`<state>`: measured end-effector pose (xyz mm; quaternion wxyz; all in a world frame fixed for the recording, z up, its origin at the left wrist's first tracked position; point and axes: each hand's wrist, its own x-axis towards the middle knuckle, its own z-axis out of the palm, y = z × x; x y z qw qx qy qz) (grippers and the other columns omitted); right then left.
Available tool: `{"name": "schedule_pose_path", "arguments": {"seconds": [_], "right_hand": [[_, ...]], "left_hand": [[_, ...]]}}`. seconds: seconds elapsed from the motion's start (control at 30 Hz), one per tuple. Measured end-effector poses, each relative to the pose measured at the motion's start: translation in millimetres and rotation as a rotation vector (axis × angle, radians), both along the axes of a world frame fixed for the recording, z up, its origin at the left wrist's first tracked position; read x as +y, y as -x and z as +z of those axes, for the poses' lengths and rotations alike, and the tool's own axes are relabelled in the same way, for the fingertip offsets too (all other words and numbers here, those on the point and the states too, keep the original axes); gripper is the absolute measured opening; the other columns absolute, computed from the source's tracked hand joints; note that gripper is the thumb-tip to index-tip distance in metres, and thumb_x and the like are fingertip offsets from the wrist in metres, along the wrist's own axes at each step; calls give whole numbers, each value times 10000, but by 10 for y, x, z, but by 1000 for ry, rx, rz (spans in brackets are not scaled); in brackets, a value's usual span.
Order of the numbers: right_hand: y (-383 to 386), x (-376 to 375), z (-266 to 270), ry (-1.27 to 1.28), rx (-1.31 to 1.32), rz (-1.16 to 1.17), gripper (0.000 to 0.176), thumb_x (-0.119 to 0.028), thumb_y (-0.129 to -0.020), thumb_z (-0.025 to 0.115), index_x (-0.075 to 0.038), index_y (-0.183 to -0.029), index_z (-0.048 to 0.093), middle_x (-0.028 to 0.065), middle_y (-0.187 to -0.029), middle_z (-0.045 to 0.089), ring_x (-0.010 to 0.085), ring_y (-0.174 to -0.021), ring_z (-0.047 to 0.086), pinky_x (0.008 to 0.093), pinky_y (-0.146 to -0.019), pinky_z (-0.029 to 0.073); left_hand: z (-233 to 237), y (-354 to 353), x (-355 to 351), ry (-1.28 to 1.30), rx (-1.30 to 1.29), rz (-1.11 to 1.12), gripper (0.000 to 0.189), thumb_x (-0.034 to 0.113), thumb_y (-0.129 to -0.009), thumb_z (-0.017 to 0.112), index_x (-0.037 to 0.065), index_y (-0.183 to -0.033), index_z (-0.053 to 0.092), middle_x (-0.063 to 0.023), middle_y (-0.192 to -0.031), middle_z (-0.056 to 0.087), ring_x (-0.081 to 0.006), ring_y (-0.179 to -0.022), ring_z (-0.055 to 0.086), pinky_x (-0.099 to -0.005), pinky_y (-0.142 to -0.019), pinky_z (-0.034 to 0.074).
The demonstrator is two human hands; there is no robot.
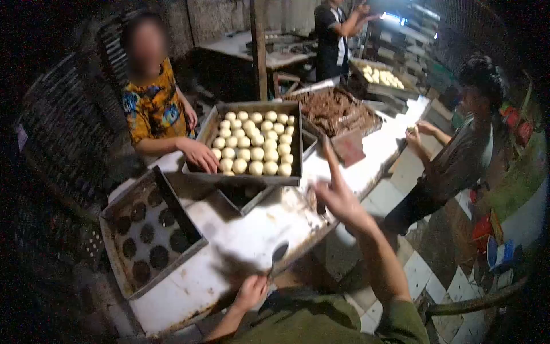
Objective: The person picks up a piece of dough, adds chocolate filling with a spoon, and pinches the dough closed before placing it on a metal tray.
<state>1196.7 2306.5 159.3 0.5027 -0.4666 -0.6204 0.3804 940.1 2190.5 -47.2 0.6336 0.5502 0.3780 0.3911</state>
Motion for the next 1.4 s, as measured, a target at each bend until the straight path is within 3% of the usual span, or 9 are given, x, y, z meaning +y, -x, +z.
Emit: {"name": "schedule_pose_path", "arguments": {"seconds": [0.07,0.2,0.33,0.63,0.83,0.9,0.97,1.23,1.4], "right_hand": [[308,50,584,31,60,-58,704,-223,-917,519,-146,-1442,55,49,-747,573,92,-582,488,237,-528,417],[382,-112,-319,163,-129,-195,297,-281,-903,543,-3,-974,620,48,-736,615,102,-666,549,259,-576,435],[252,-548,-1388,552,181,226,392,-320,-953,420,-25,-1183,534,88,-1052,599,152,-908,556,294,-820,448],[-2146,-518,-1999,539,1176,-63,205,-260,-927,489,-77,-860,551,22,-792,581,126,-676,554,240,-599,468],[-3669,-1417,-3158,306,-260,-583,318,-226,-931,456,67,-893,573,119,-698,572,193,-661,530,360,-649,435],[-3565,-2046,-3232,546,-466,-696,261,-93,-887,457,68,-1068,550,176,-726,563,225,-649,530,326,-593,419],[-3635,-2758,-3934,774,-476,-819,267,-127,-887,441,24,-1052,588,162,-752,576,261,-670,545,349,-623,434],[-3738,-2214,-3168,888,200,-1120,319,-224,-891,468,14,-1083,557,179,-881,575,282,-782,551,368,-702,450],[-4070,-1672,-2602,805,481,-1181,364,-285,-893,484,8,-1103,538,190,-962,574,295,-852,556,380,-752,460]], "left_hand": [[206,-263,151,-18,-205,172,261,175,-964,387,41,-763,483,11,-585,405,-70,-486,338,-246,-457,298],[607,-562,369,263,-475,450,246,188,-961,401,74,-763,490,20,-539,375,-63,-437,304,-228,-408,242],[674,-1081,411,428,-511,451,285,276,-955,428,104,-729,454,43,-517,333,-57,-412,287,-217,-382,224],[291,-2628,230,596,-375,-199,312,283,-980,358,82,-755,435,49,-557,324,-50,-452,277,-211,-409,240],[-467,-2611,-214,-178,675,-484,287,340,-908,521,61,-969,497,-55,-917,539,-167,-871,500,-306,-754,408],[-399,-2630,-250,122,330,-539,364,338,-886,558,58,-1105,479,-98,-1117,476,-189,-1072,429,-314,-904,345],[228,-2746,175,238,373,-538,407,282,-899,545,34,-1202,435,-103,-1124,493,-181,-1041,482,-321,-879,408],[1011,-3485,3815,-672,393,404,192,141,-882,516,-9,-1000,536,-140,-928,603,-207,-863,583,-305,-750,444],[1816,-3057,4470,-711,749,351,172,106,-823,540,17,-965,580,-145,-952,611,-297,-881,588,-366,-778,461]]}}
